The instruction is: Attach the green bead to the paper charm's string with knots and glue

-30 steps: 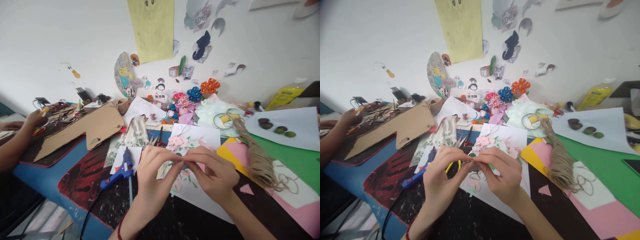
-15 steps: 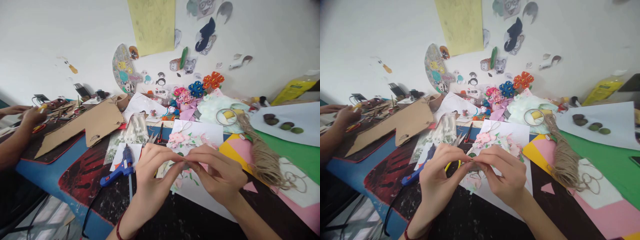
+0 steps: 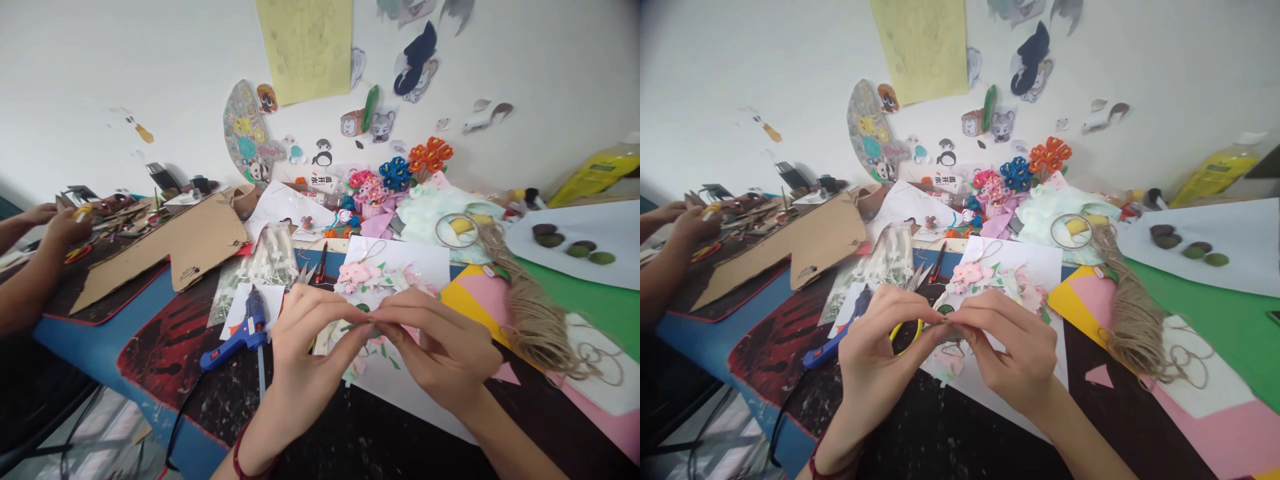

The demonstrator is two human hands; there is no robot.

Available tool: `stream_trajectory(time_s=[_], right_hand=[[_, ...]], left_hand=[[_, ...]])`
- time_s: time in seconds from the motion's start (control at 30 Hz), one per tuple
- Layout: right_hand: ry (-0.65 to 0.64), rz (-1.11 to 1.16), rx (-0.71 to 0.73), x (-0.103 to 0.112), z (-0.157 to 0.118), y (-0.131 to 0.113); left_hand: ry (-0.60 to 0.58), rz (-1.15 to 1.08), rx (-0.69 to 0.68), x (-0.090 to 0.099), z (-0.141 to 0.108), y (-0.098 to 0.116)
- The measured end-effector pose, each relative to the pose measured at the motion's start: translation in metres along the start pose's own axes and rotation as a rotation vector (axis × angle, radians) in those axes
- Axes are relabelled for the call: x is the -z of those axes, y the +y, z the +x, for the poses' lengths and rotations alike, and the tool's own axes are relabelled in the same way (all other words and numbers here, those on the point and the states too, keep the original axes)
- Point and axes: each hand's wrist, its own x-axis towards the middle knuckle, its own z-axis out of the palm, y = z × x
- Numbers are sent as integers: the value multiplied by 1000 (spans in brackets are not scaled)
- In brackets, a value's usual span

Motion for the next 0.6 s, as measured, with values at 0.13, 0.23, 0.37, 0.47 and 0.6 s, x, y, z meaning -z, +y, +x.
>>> stream_trajectory(time_s=[0.13, 0.23, 0.37, 0.47, 0.6], right_hand=[[1, -5, 1, 0, 0, 0], [10, -9, -4, -1, 0, 0], [15, -6, -1, 0, -1, 1], [4, -16, 5, 0, -1, 1], [-21, -7, 6, 1, -1, 0]], left_hand=[[5, 6, 6, -1, 0, 0], [-2, 4, 10, 0, 0, 0], [-31, 12, -1, 1, 1, 1], [-25, 23, -4, 1, 1, 1], [-8, 33, -5, 0, 0, 1]])
